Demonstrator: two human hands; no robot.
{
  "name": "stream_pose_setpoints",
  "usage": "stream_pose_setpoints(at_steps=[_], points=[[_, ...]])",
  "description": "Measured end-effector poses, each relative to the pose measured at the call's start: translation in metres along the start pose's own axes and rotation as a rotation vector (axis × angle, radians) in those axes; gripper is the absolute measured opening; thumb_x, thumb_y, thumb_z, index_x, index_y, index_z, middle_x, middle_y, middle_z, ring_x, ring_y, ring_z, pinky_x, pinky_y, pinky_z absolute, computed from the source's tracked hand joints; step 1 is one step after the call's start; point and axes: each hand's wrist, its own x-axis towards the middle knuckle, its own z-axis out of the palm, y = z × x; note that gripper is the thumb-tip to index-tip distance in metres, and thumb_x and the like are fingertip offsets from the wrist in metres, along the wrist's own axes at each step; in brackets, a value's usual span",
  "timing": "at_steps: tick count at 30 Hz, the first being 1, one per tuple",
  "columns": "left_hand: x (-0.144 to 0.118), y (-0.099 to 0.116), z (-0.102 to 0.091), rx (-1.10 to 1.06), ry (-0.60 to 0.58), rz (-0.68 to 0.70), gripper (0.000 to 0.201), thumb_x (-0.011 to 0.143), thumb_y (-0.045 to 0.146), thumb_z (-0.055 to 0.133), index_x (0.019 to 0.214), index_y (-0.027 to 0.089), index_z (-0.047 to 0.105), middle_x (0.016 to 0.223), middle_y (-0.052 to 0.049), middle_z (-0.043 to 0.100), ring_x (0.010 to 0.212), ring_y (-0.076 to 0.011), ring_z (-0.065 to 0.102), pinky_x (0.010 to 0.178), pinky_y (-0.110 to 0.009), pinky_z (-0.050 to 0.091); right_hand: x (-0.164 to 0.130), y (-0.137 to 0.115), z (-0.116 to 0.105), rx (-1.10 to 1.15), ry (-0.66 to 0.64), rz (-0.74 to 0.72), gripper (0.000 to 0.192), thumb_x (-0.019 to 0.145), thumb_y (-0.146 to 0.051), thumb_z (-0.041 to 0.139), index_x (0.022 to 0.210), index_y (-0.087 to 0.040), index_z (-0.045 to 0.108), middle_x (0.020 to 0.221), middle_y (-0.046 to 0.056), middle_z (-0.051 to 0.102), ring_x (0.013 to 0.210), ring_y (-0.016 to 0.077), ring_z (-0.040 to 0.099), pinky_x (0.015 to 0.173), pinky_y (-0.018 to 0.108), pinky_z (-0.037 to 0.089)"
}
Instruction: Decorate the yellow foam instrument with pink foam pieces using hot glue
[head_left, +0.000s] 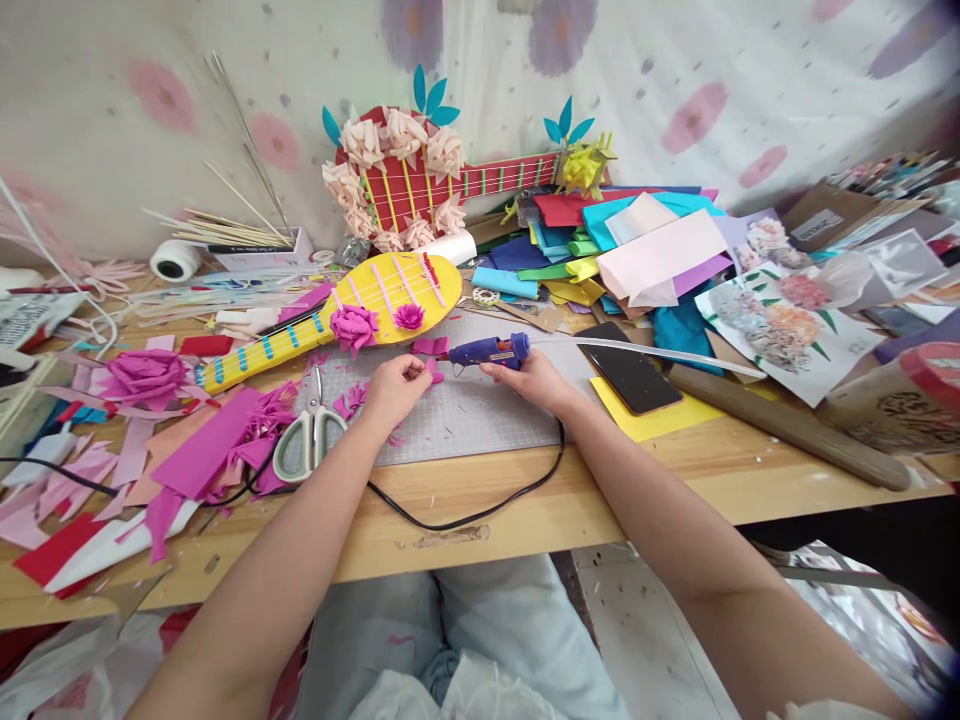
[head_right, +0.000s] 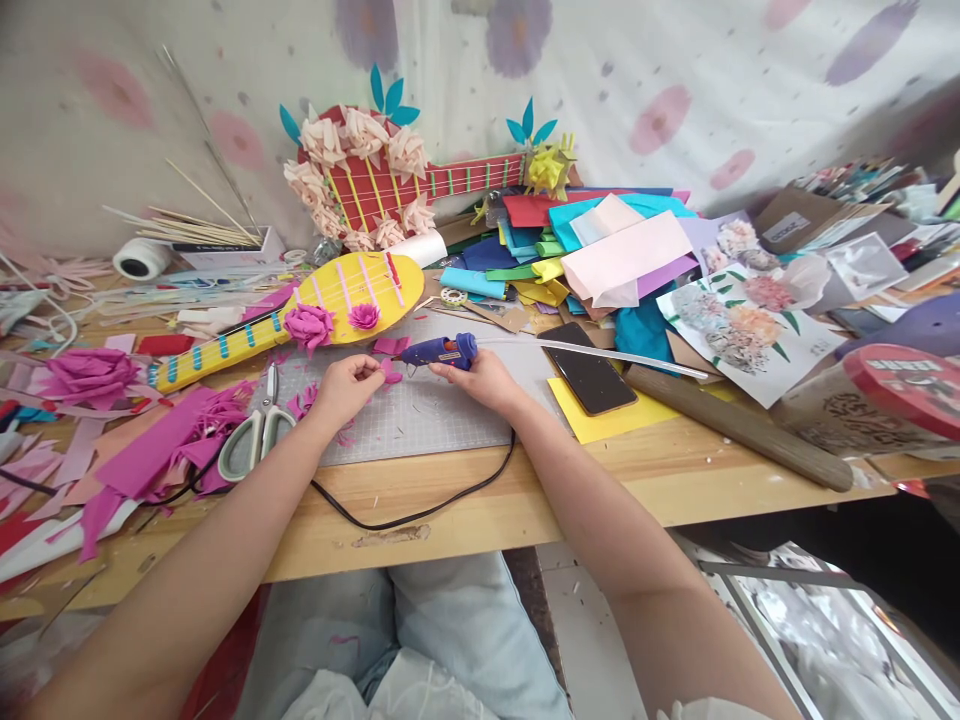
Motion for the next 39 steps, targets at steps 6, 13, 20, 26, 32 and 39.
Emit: stream_pose_setpoints(at_steps=[6, 13, 20, 26, 32, 39], points=[[0.0003, -0.0009, 0.0001, 0.007, -0.002, 0.0, 0.019, 0.069, 0.036, 0.058, 0.065, 0.018, 0.06, 0.059, 0.001, 0.058, 0.056, -0.0117, 0.049, 0.055, -0.025, 0.035, 0.0018, 0.0031, 0.0017, -0.053, 0.021, 0.0, 0.037, 0.069, -0.055, 0.063, 0.074, -0.019, 0.064, 0.059, 0.0, 0.058, 0.062, 0.0155, 0.056, 0.06, 0.028, 0.045], [0.0017, -0.0046, 0.0012, 0.008, -0.001, 0.013, 0.02, 0.069, 0.038, 0.057, 0.064, 0.019, 0.059, 0.059, 0.001, 0.059, 0.055, -0.0117, 0.049, 0.054, -0.025, 0.034, 0.0015, 0.0018, 0.0025, -0.094, 0.023, 0.016, 0.035, 0.07, -0.054, 0.063, 0.076, -0.02, 0.066, 0.058, 0.0, 0.058, 0.062, 0.0164, 0.057, 0.059, 0.028, 0.045], [0.0001, -0.0001, -0.0003, 0.016, -0.014, 0.014, 0.017, 0.069, 0.035, 0.056, 0.064, 0.018, 0.058, 0.059, 0.001, 0.059, 0.055, -0.0118, 0.05, 0.054, -0.025, 0.035, 0.0006, 0.0005, 0.0042, -0.061, 0.016, 0.011, 0.037, 0.07, -0.054, 0.063, 0.082, -0.019, 0.067, 0.057, -0.001, 0.057, 0.061, 0.0159, 0.056, 0.059, 0.028, 0.045], [-0.0005, 0.0017, -0.0002, 0.014, -0.011, -0.001, 0.015, 0.068, 0.033, 0.056, 0.063, 0.018, 0.058, 0.058, 0.001, 0.059, 0.055, -0.0121, 0.05, 0.053, -0.025, 0.034, 0.0011, 0.0, 0.005, -0.047, 0.015, 0.0, 0.038, 0.069, -0.053, 0.064, 0.083, -0.018, 0.067, 0.056, -0.001, 0.056, 0.061, 0.0155, 0.056, 0.058, 0.028, 0.046], [0.0002, 0.001, 0.0004, 0.011, -0.01, 0.003, 0.014, 0.067, 0.032, 0.057, 0.063, 0.019, 0.058, 0.058, 0.001, 0.059, 0.055, -0.0123, 0.051, 0.054, -0.025, 0.034, 0.0017, 0.0006, 0.0055, -0.062, 0.023, 0.002, 0.037, 0.069, -0.055, 0.064, 0.08, -0.019, 0.066, 0.054, -0.002, 0.053, 0.058, 0.0152, 0.053, 0.056, 0.028, 0.044], [0.0008, 0.0008, 0.0005, 0.04, -0.016, -0.001, 0.012, 0.067, 0.03, 0.056, 0.065, 0.018, 0.059, 0.06, 0.001, 0.06, 0.056, -0.0125, 0.051, 0.055, -0.025, 0.035, 0.002, -0.0004, 0.0071, -0.046, 0.022, 0.011, 0.036, 0.07, -0.055, 0.064, 0.078, -0.02, 0.065, 0.055, -0.002, 0.053, 0.056, 0.0142, 0.051, 0.053, 0.027, 0.044]])
